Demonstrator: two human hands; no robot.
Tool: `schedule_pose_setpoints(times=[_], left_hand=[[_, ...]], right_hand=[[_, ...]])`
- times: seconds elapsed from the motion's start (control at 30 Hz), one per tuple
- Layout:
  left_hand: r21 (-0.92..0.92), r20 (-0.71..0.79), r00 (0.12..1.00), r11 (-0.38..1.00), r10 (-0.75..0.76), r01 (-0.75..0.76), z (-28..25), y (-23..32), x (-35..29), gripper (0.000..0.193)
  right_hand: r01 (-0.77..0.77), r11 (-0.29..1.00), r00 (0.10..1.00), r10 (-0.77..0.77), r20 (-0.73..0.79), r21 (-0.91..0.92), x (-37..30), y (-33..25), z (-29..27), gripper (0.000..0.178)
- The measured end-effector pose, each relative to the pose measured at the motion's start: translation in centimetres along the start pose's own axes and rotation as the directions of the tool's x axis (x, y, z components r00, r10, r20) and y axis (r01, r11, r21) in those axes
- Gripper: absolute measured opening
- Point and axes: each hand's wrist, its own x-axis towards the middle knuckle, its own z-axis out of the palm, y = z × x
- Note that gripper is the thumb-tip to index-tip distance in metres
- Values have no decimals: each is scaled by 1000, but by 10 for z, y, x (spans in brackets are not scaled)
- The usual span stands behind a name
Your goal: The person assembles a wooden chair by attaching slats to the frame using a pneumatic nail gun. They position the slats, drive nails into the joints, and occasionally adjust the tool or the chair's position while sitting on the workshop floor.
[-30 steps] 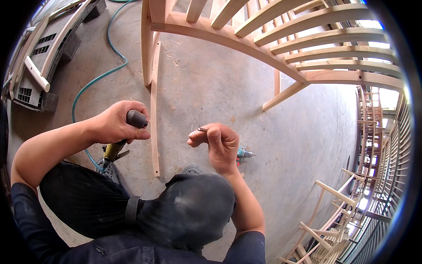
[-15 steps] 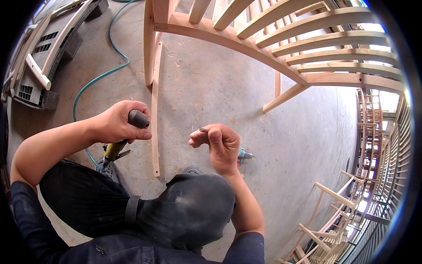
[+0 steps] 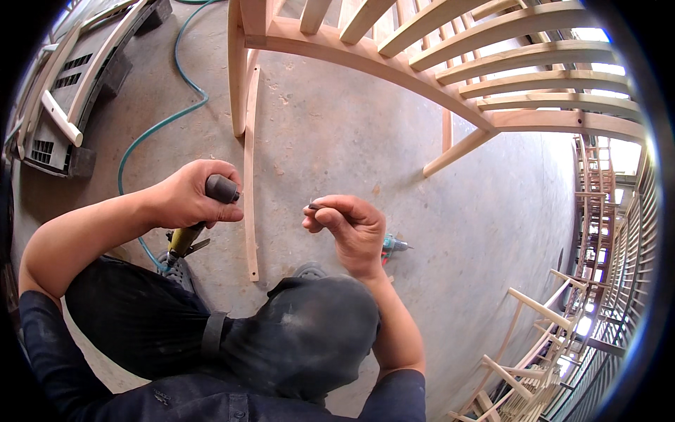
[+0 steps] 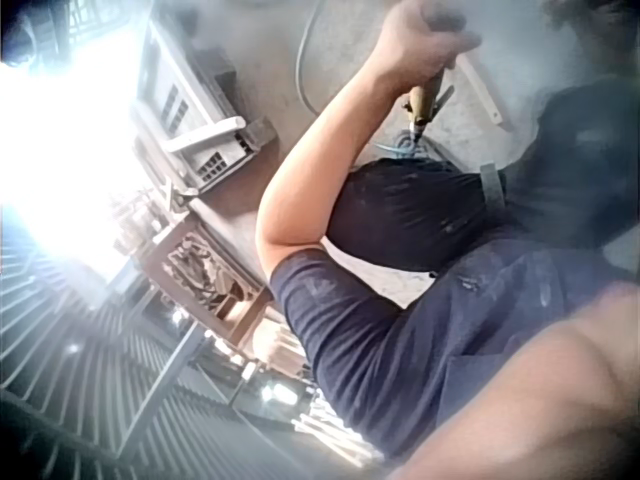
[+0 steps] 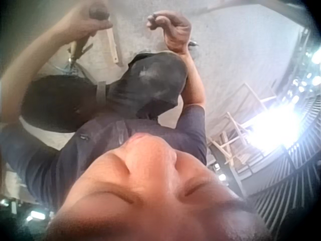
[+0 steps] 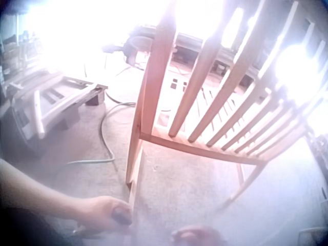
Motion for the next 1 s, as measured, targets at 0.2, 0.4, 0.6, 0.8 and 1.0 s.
schedule_pose_setpoints(times=[0.2, 0.4, 0.6, 0.8, 1.0], left_hand=[[13, 6, 1000, 1000, -4, 4, -1, 0, 2, 28], [14, 13, 1000, 1000, -14, 14, 0, -1, 2, 28], [28, 16, 1000, 1000, -7, 7, -1, 0, 1, 27], [51, 16, 1000, 999, 4, -5, -1, -2, 3, 27], [40, 10, 1000, 999, -15, 15, 0, -3, 3, 27]], right_hand=[[-25, 997, 1000, 24, -11, -70, -1, -5, 3, 16], [-55, 991, 998, 52, -24, -120, -2, -11, 9, 18], [-63, 989, 998, 59, -27, -137, -2, -12, 11, 19], [-62, 987, 998, 58, -27, -147, -2, -11, 10, 18], [-56, 986, 998, 53, -29, -158, -1, -12, 11, 18]])
